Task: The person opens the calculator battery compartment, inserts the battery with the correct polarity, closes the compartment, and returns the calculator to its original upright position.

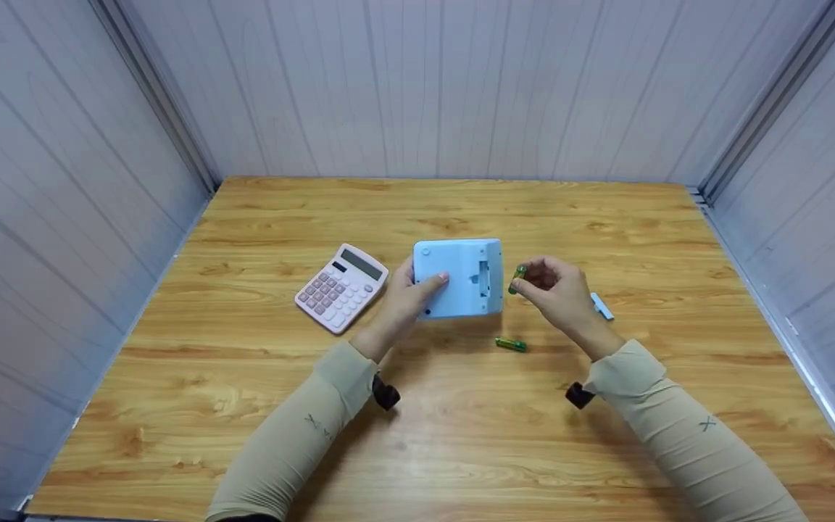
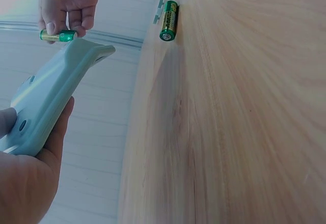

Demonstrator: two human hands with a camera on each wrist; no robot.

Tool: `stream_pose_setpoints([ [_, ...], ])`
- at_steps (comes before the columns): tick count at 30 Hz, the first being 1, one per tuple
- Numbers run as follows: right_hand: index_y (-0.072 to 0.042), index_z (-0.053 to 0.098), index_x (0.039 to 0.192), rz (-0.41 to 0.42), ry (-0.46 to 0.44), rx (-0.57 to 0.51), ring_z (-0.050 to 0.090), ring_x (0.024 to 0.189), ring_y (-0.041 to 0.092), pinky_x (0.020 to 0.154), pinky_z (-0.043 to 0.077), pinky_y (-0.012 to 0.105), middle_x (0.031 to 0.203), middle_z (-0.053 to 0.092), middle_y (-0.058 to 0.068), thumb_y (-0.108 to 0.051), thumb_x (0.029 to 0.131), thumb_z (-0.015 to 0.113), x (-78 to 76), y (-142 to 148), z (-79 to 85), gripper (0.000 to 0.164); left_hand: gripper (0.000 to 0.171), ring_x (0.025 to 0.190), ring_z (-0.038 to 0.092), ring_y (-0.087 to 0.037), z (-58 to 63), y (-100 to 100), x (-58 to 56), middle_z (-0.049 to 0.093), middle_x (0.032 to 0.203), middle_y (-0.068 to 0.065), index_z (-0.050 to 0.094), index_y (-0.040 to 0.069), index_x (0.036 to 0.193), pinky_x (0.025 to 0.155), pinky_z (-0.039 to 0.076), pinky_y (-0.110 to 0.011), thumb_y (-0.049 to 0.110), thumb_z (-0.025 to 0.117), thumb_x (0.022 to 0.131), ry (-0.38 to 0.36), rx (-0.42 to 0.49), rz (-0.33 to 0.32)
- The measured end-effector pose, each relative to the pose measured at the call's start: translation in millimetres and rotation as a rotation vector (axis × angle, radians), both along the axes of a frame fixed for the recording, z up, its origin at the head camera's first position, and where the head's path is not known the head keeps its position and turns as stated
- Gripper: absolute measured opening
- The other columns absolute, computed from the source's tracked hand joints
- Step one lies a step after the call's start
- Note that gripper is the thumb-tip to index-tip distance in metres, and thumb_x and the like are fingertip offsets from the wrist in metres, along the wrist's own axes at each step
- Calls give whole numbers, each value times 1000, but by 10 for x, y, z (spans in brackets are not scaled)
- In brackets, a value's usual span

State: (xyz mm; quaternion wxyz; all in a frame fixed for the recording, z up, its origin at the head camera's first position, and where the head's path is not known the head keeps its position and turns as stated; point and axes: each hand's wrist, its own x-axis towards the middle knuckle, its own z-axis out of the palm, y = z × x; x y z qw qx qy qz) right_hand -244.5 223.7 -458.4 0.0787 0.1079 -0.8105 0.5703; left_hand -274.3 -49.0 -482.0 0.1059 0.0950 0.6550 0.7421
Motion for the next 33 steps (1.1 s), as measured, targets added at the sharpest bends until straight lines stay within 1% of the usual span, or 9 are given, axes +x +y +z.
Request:
stream_pose_setpoints([
  [4, 7, 69, 117, -13, 23, -19, 69, 82, 6, 73, 58, 17, 103, 75, 22, 0, 98, 77, 7, -43, 9, 22, 48, 136, 65, -30, -2, -2, -1, 65, 149, -13, 51, 12, 155, 111, 58, -55, 16, 64, 109, 7, -14, -1],
  [9, 8, 70, 115, -9, 44, -44, 71, 83, 6, 74, 60, 18, 103, 76, 23, 2, 97, 77, 27, -89, 11, 20, 47, 136, 66, -31, -2, 4, 7, 65, 148, -14, 51, 11, 155, 110, 59, -54, 15, 63, 109, 22, -6, -12],
  [11, 8, 70, 115, -7, 51, -59, 72, 83, 6, 74, 61, 19, 102, 76, 23, 2, 97, 77, 37, -107, 6, 20, 47, 136, 66, -31, -3, 8, 13, 65, 148, -14, 52, 11, 155, 109, 59, -54, 15, 63, 110, 20, -8, -14],
  [14, 8, 71, 115, -1, 58, -79, 73, 82, 6, 74, 62, 20, 102, 76, 22, 3, 98, 76, 47, -137, 2, 18, 46, 135, 66, -30, -5, 18, 15, 66, 147, -13, 53, 13, 154, 109, 59, -54, 16, 63, 110, 14, -34, -4],
  [17, 8, 71, 115, 8, 68, -92, 73, 82, 6, 76, 63, 21, 103, 77, 23, 3, 99, 75, 55, -167, 8, 18, 47, 134, 66, -31, -4, 37, 10, 65, 148, -15, 51, 10, 154, 110, 59, -56, 15, 63, 109, 7, -38, 1],
  [21, 8, 72, 114, 15, 73, -90, 73, 85, 6, 78, 63, 20, 104, 77, 23, 2, 99, 75, 58, -201, 20, 17, 48, 135, 66, -33, 0, 52, 10, 64, 149, -18, 49, 7, 156, 110, 58, -58, 14, 63, 110, 11, -26, -5],
  [27, 7, 75, 110, 18, 96, -83, 72, 85, 7, 77, 62, 19, 104, 77, 22, 0, 98, 78, 49, -229, 34, 14, 50, 138, 64, -34, 15, 52, 23, 63, 151, -17, 48, 10, 158, 110, 58, -57, 16, 63, 110, 16, -33, -28],
  [33, 6, 76, 110, 20, 101, -61, 72, 86, 7, 78, 62, 19, 105, 77, 22, -1, 97, 80, 32, -230, 43, 15, 52, 138, 64, -35, 20, 54, 24, 63, 151, -17, 48, 11, 159, 110, 57, -59, 18, 64, 110, 8, -50, -34],
])
